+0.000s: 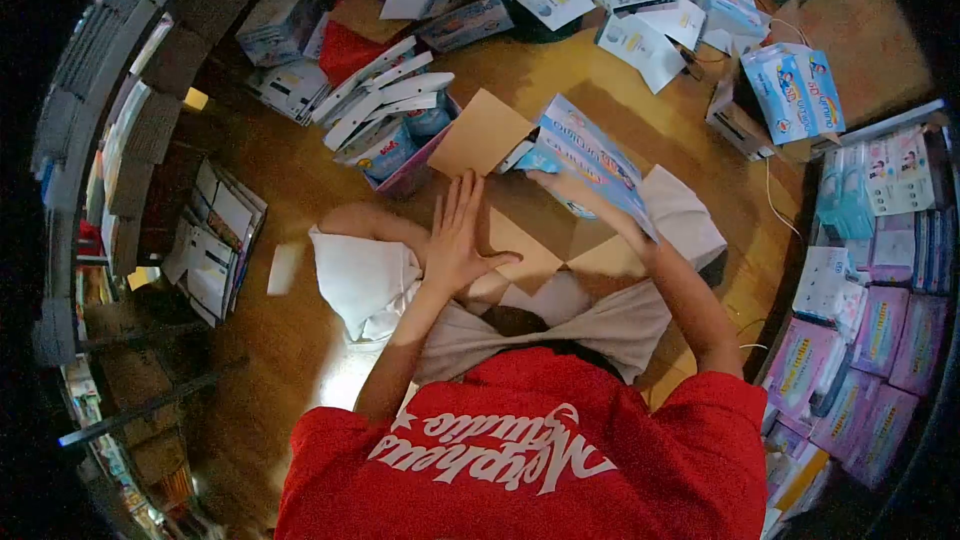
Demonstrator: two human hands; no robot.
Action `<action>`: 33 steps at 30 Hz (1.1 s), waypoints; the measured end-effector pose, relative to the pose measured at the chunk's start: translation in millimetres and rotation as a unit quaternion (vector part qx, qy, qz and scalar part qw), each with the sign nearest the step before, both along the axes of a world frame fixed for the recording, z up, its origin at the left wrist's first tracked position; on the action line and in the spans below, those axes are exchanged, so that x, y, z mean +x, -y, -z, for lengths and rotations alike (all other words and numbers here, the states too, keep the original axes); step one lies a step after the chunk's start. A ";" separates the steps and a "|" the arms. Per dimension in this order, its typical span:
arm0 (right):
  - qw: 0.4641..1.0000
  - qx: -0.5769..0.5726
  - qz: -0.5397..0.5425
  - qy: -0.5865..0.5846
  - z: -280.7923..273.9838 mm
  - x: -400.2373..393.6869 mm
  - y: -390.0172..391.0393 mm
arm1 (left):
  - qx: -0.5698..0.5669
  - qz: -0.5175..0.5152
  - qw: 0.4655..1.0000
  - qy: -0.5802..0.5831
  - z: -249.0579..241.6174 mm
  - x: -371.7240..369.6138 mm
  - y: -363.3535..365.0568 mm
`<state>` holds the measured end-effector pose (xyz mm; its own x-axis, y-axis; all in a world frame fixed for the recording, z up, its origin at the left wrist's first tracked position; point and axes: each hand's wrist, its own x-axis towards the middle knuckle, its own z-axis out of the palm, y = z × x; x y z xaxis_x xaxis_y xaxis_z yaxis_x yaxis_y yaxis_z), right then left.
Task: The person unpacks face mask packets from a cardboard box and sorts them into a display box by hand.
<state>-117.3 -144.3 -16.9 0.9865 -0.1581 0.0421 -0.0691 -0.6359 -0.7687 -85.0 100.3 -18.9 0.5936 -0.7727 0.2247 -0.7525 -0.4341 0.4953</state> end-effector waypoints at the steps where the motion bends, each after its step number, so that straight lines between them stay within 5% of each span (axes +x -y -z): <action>1: 0.999 0.010 -0.035 0.004 -8.4 -7.5 3.4 | 0.011 0.002 1.000 0.011 -0.6 -1.3 0.6; 6: 0.967 -0.011 -0.255 -0.014 9.2 -58.8 -32.2 | 0.079 -0.006 0.997 -0.014 10.4 0.8 -0.4; 9: 0.970 -0.071 -0.221 -0.070 5.4 -69.7 -43.5 | 0.081 -0.006 0.997 -0.010 8.3 1.7 -1.1; 12: 0.982 -0.102 -0.145 0.066 -69.8 -67.7 -36.0 | 0.012 -0.003 1.000 -0.012 10.1 -0.6 -5.0; 15: 0.973 -0.041 0.109 0.197 -105.8 -67.5 -20.2 | 0.011 -0.021 1.000 0.004 4.1 -2.2 1.1; 17: 0.932 -0.253 0.161 0.203 -127.5 -67.3 8.8 | 0.003 -0.032 0.999 0.013 3.5 -2.4 1.4; 19: 0.920 -0.203 0.257 0.216 -120.0 -62.9 33.2 | -0.023 -0.052 0.998 0.036 6.4 -2.3 1.2; 22: 0.982 0.094 0.166 -0.011 -66.9 -59.7 79.5 | -0.039 -0.053 0.998 0.019 3.0 -2.3 0.6; 25: 0.984 0.095 0.152 0.019 -32.2 -62.8 87.3 | -0.036 -0.057 0.998 -0.003 3.9 -3.5 -1.4; 31: 0.948 -0.038 0.303 0.088 -33.8 -89.3 125.2 | -0.034 -0.051 0.998 0.015 8.1 -4.1 -1.6; 33: 0.894 0.119 0.376 0.212 -23.9 -96.9 150.1 | -0.042 -0.050 0.998 0.016 3.0 -4.5 -0.4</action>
